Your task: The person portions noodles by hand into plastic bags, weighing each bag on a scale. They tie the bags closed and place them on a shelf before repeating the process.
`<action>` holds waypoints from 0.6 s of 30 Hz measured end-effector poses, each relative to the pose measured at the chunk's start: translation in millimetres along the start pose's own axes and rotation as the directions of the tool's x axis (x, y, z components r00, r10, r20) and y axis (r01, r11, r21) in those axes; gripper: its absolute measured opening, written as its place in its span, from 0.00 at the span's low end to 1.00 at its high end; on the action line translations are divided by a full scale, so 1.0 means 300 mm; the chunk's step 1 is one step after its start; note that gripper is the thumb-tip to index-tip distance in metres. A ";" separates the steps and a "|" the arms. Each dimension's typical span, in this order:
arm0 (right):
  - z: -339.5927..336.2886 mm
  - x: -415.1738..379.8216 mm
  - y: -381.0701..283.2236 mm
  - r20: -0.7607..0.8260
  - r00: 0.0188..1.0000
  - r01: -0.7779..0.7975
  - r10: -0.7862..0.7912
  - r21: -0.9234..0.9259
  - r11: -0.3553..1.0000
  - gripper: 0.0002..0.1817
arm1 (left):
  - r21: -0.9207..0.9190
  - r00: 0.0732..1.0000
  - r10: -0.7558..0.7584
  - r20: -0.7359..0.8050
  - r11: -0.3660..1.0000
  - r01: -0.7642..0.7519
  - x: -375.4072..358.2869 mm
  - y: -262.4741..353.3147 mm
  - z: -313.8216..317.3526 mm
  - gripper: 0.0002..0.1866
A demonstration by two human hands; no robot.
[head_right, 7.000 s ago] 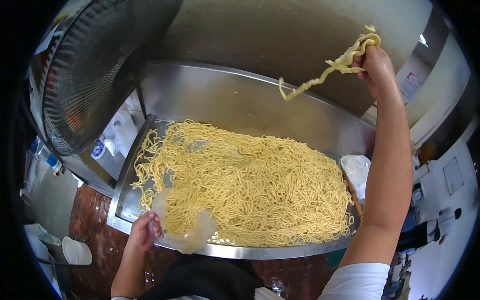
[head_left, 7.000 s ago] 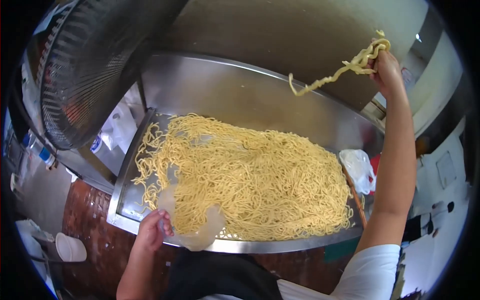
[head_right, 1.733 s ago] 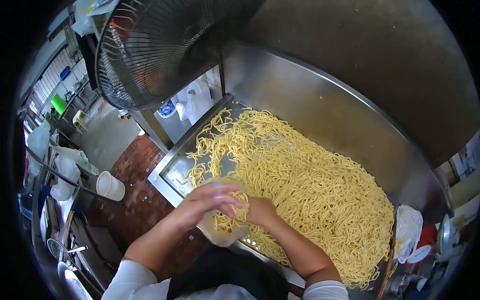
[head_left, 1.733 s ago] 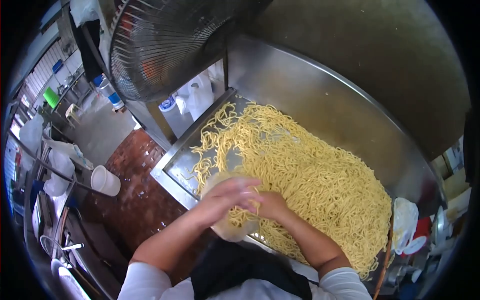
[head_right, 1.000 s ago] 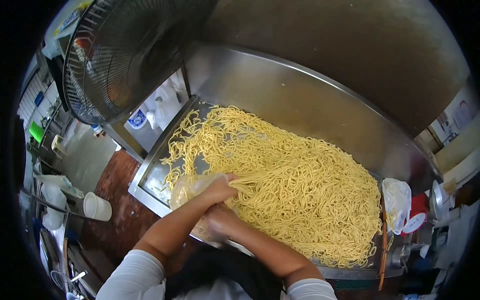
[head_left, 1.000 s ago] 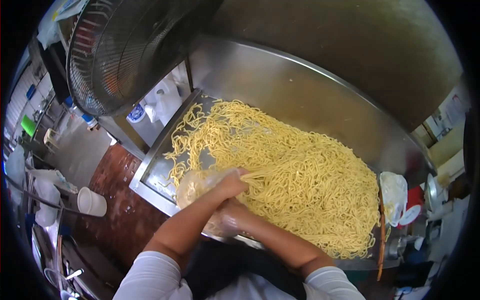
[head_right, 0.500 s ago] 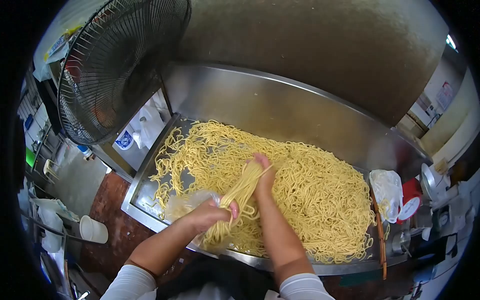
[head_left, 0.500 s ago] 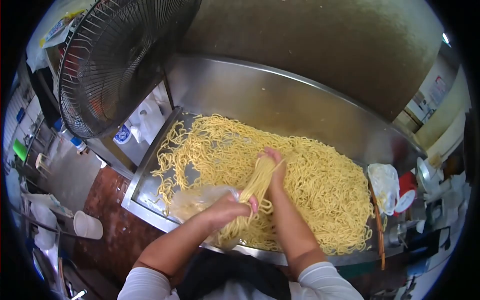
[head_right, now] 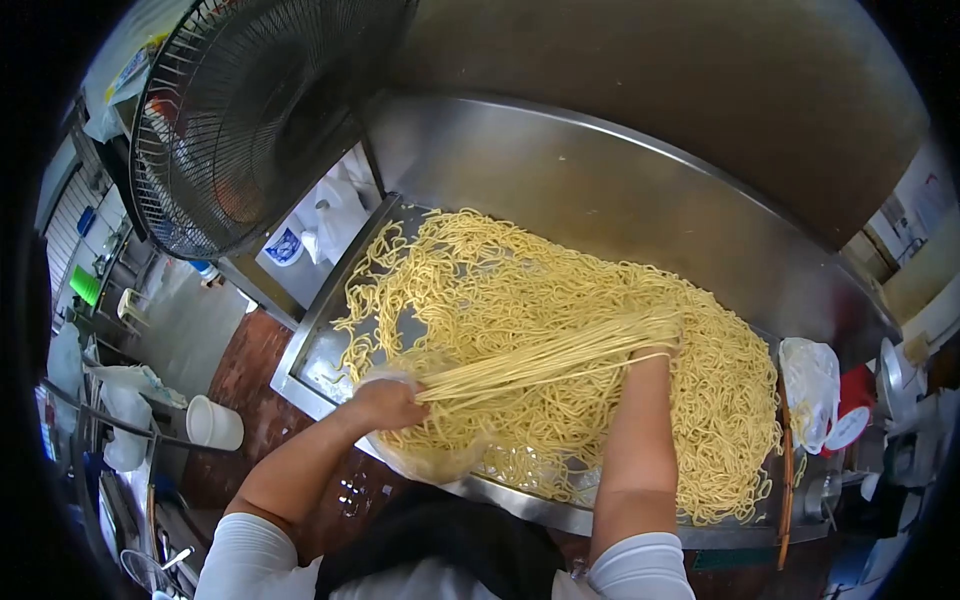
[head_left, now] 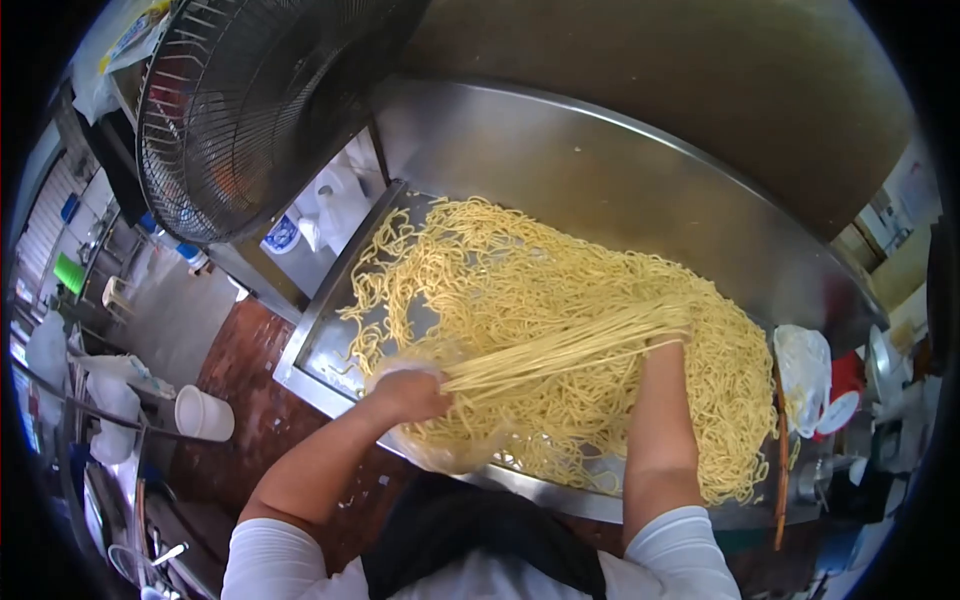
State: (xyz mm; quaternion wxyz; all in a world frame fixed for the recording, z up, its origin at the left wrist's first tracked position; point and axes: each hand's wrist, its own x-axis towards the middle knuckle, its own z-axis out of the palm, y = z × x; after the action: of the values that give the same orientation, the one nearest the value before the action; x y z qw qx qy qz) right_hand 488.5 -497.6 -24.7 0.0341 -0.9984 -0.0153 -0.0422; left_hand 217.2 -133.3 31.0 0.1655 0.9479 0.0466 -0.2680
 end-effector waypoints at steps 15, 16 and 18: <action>0.269 0.084 0.035 0.395 0.902 -0.414 0.173 0.907 0.084 0.22 | 0.056 0.947 -0.283 0.151 0.959 0.278 -0.099 -0.333 0.027 0.20; 0.198 0.062 0.001 0.389 0.906 -0.408 0.168 0.908 0.096 0.22 | 0.041 0.950 -0.292 0.109 0.956 0.289 -0.108 -0.328 0.033 0.22; -0.108 -0.049 -0.143 0.451 0.817 0.358 -0.360 0.094 0.929 0.28 | 0.009 0.949 -0.310 0.062 0.951 0.310 -0.145 -0.312 0.025 0.24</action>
State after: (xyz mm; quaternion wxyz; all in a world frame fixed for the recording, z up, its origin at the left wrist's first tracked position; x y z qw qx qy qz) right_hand 469.6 -457.6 9.2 0.0232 -0.9586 -0.2107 0.1902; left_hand 159.8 -47.8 20.8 0.1230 0.9200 0.1898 -0.3202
